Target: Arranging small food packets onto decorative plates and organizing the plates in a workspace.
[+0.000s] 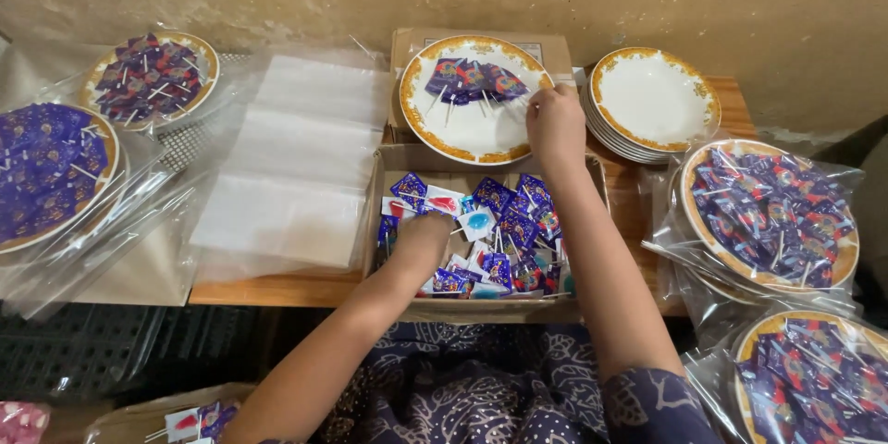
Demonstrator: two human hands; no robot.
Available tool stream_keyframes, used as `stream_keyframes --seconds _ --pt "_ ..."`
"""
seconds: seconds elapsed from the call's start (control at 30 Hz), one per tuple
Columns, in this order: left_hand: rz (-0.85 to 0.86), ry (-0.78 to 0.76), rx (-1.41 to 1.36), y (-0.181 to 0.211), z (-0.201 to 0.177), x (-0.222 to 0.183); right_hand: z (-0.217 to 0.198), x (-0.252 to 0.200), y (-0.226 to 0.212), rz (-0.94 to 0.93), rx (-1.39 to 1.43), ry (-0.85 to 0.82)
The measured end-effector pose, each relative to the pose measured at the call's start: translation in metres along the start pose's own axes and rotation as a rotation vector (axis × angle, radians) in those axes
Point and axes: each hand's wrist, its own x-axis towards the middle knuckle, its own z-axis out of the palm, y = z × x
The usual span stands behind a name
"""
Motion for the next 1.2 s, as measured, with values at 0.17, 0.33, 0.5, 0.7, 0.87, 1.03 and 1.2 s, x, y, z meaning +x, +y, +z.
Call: stream_keyframes --seconds 0.17,0.33,0.5,0.7,0.87,1.03,1.2 --pt "0.018 0.113 0.063 0.001 0.0 -0.008 0.01 0.018 -0.032 0.017 0.056 0.038" --pt "-0.011 0.111 0.004 0.001 -0.012 -0.016 0.007 0.018 -0.034 -0.05 0.118 0.067" --pt "-0.079 0.106 -0.005 0.001 -0.029 -0.018 -0.064 -0.025 -0.018 -0.098 0.243 -0.034" --pt "-0.057 0.286 -0.067 -0.018 -0.018 -0.018 -0.118 -0.116 -0.007 -0.041 0.054 -0.678" --pt "-0.01 0.356 -0.163 -0.016 -0.026 -0.022 -0.055 -0.161 0.022 -0.016 -0.246 -0.897" --pt "0.002 0.426 -0.142 -0.018 -0.023 -0.023 -0.051 -0.169 0.022 -0.095 -0.312 -0.944" --pt "0.026 0.396 -0.274 -0.02 -0.02 -0.02 -0.094 -0.149 0.0 -0.164 -0.028 -0.743"
